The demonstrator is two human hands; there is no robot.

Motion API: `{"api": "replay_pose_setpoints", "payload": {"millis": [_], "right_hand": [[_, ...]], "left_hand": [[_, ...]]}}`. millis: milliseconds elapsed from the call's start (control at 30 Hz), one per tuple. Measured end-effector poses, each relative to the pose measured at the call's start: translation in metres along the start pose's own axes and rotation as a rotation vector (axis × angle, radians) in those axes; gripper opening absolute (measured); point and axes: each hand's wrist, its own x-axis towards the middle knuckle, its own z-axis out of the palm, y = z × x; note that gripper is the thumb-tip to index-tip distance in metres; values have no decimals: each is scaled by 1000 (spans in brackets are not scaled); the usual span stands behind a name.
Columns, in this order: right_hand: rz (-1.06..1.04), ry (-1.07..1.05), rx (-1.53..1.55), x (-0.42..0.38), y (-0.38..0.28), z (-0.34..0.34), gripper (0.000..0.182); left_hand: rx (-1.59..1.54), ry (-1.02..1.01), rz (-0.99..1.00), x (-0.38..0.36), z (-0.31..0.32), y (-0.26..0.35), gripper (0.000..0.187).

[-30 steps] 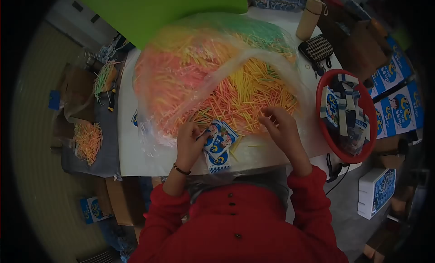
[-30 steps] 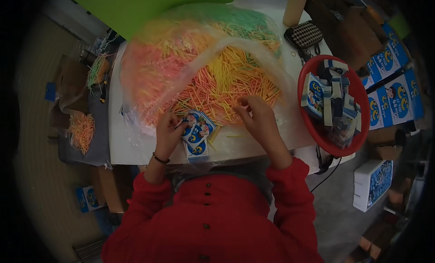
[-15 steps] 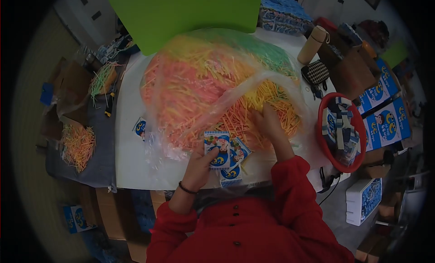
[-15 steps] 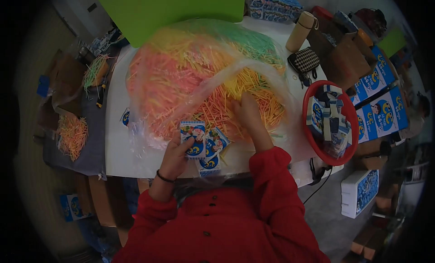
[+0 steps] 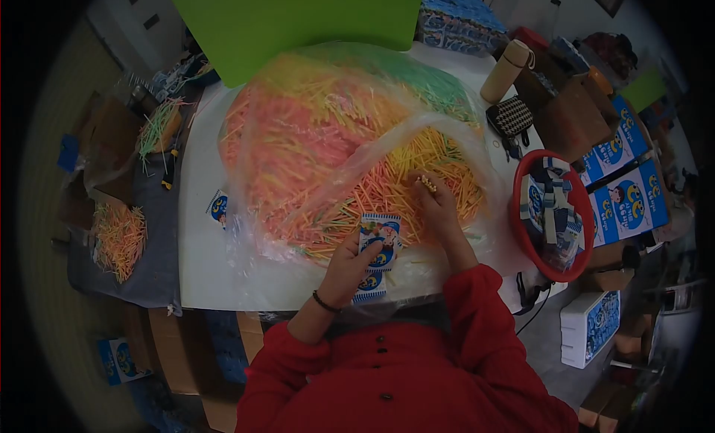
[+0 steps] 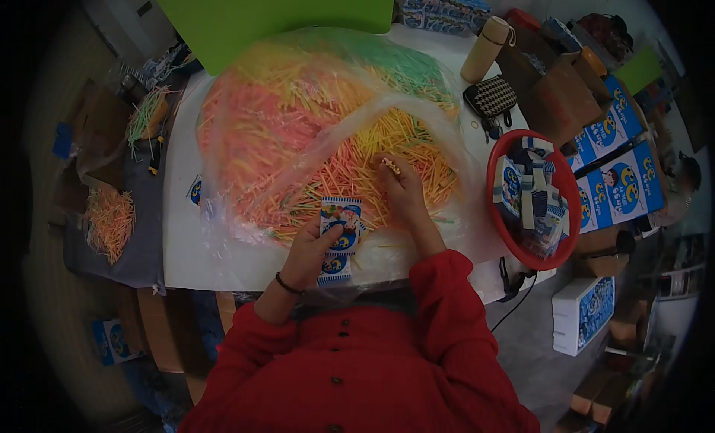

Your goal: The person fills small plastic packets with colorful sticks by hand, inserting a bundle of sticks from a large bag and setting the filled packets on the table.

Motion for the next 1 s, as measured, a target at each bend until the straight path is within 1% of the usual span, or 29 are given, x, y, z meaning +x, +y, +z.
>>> {"api": "replay_pose_setpoints", "payload": {"millis": [67, 100, 167, 200, 267, 300, 367, 400, 467, 500, 567, 600, 667, 700, 767, 800, 867, 900, 967, 1000], "right_hand": [[128, 3, 164, 0, -2, -5, 26], [129, 0, 164, 1, -12, -5, 26], [371, 276, 652, 7, -38, -5, 19], [375, 274, 652, 11, -35, -10, 19], [432, 309, 933, 16, -26, -23, 18], [432, 314, 935, 14, -26, -23, 18], [226, 248, 618, 6, -25, -22, 18], [226, 247, 618, 0, -23, -22, 18], [179, 4, 115, -11, -16, -20, 17], [180, 3, 117, -11, -10, -19, 17], [127, 71, 353, -11, 1, -20, 16], [131, 68, 354, -8, 1, -25, 16], [-495, 96, -589, 1, -6, -37, 16], [-493, 94, -588, 2, -13, -36, 16], [-582, -12, -708, 3, -27, -31, 17], [-582, -10, -707, 0, -29, -26, 17], [25, -18, 73, -7, -33, -16, 20], [22, -18, 71, -5, -34, -17, 20], [267, 135, 709, -1, -35, -19, 27], [273, 133, 710, -2, -34, -20, 27]], "left_hand": [[-140, 55, -111, 1, -2, 3, 26], [-142, 57, -110, 2, -3, 5, 26], [-280, 63, -156, 4, -4, 13, 29], [-281, 66, -158, 5, -4, 20, 29], [-316, 89, -262, 6, -4, 34, 31], [-313, 88, -266, 7, -3, 35, 31], [-329, 78, -147, 9, -2, 38, 34], [-330, 79, -147, 12, -3, 37, 34], [-192, -20, -19, 16, -7, 35, 31], [-192, -18, -19, 16, -8, 32, 31], [-86, 32, 14, 17, -8, 25, 23], [-88, 36, 13, 17, -6, 25, 23], [62, 118, 71, 16, -2, 26, 21], [62, 120, 69, 17, -3, 25, 21], [-80, 74, 26, 20, -7, 24, 20], [-78, 74, 26, 20, -4, 29, 20], [-235, 149, -123, 18, 5, 42, 23], [-236, 147, -120, 20, 3, 40, 23], [-208, 73, -85, 20, -5, 33, 19], [-210, 78, -87, 18, -4, 33, 19]]}}
